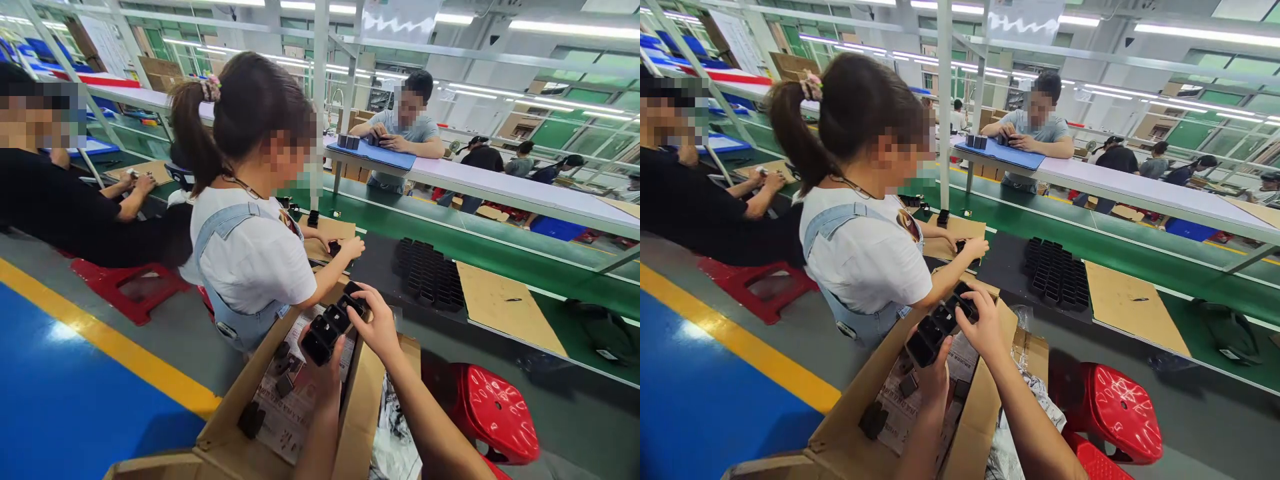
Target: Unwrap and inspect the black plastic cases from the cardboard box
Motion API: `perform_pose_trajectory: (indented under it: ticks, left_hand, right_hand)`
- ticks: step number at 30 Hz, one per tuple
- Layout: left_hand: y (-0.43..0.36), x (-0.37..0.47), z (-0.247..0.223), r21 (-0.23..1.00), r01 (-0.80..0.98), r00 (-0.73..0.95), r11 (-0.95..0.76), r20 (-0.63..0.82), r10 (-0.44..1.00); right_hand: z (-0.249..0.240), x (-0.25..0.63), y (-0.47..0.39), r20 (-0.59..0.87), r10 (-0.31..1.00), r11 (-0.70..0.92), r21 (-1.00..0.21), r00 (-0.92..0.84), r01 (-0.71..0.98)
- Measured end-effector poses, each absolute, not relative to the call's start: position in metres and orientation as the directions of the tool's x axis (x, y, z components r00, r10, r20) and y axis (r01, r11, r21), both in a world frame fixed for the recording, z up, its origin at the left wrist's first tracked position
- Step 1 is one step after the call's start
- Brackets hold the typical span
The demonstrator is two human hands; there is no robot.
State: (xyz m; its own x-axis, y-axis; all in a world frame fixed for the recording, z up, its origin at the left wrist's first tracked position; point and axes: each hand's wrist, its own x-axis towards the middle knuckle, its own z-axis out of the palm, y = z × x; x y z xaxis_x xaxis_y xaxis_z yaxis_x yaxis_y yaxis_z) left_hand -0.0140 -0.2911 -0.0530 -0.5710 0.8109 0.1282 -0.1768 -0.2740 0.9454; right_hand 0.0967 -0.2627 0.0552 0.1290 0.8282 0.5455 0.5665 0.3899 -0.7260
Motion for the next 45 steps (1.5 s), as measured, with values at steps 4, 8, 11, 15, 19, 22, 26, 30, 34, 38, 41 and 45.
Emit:
perform_pose_trajectory:
  ticks: [4,8,11,15,19,22,26,30,34,38,41,45]
  left_hand:
    - [-0.299,-0.018,-0.060,0.964,-0.077,-0.605,-0.253,0.156,0.781]
    - [-0.295,-0.020,-0.054,0.937,0.034,-0.611,-0.347,0.295,0.735]
    - [-0.288,-0.025,-0.046,0.877,0.123,-0.567,-0.464,0.446,0.693]
    - [-0.283,-0.033,-0.033,0.696,0.341,-0.433,-0.632,0.713,0.551]
    - [-0.283,-0.039,-0.021,0.616,0.386,-0.362,-0.687,0.786,0.502]
    - [-0.283,-0.044,-0.014,0.604,0.357,-0.381,-0.713,0.791,0.479]
    - [-0.281,-0.052,-0.008,0.591,0.280,-0.368,-0.757,0.794,0.484]
    - [-0.280,-0.061,-0.003,0.565,0.267,-0.341,-0.781,0.813,0.471]
    - [-0.280,-0.069,0.004,0.514,0.291,-0.300,-0.807,0.850,0.433]
    - [-0.280,-0.072,0.013,0.521,0.291,-0.287,-0.802,0.847,0.447]
    - [-0.284,-0.072,0.021,0.598,0.208,-0.398,-0.774,0.774,0.492]
    - [-0.307,-0.080,0.026,0.791,-0.106,-0.559,-0.603,0.454,0.694]
  right_hand:
    - [0.043,0.091,-0.256,0.458,0.876,0.326,-0.794,0.152,0.514]
    - [0.045,0.087,-0.254,0.423,0.877,0.286,-0.840,0.227,0.461]
    - [0.051,0.087,-0.254,0.468,0.847,0.286,-0.799,0.250,0.528]
    - [0.064,0.089,-0.253,0.476,0.873,0.343,-0.753,0.105,0.562]
    - [0.076,0.088,-0.254,0.487,0.872,0.382,-0.728,0.039,0.570]
    - [0.083,0.086,-0.257,0.512,0.859,0.436,-0.715,-0.017,0.547]
    - [0.092,0.086,-0.261,0.530,0.839,0.514,-0.695,-0.124,0.503]
    - [0.099,0.082,-0.260,0.505,0.855,0.501,-0.740,-0.120,0.450]
    - [0.102,0.071,-0.258,0.480,0.877,0.433,-0.805,0.015,0.405]
    - [0.099,0.069,-0.257,0.448,0.890,0.399,-0.851,0.078,0.340]
    - [0.092,0.076,-0.255,0.358,0.917,0.332,-0.930,0.175,0.160]
    - [0.083,0.090,-0.259,0.171,0.956,0.249,-0.902,0.237,-0.353]
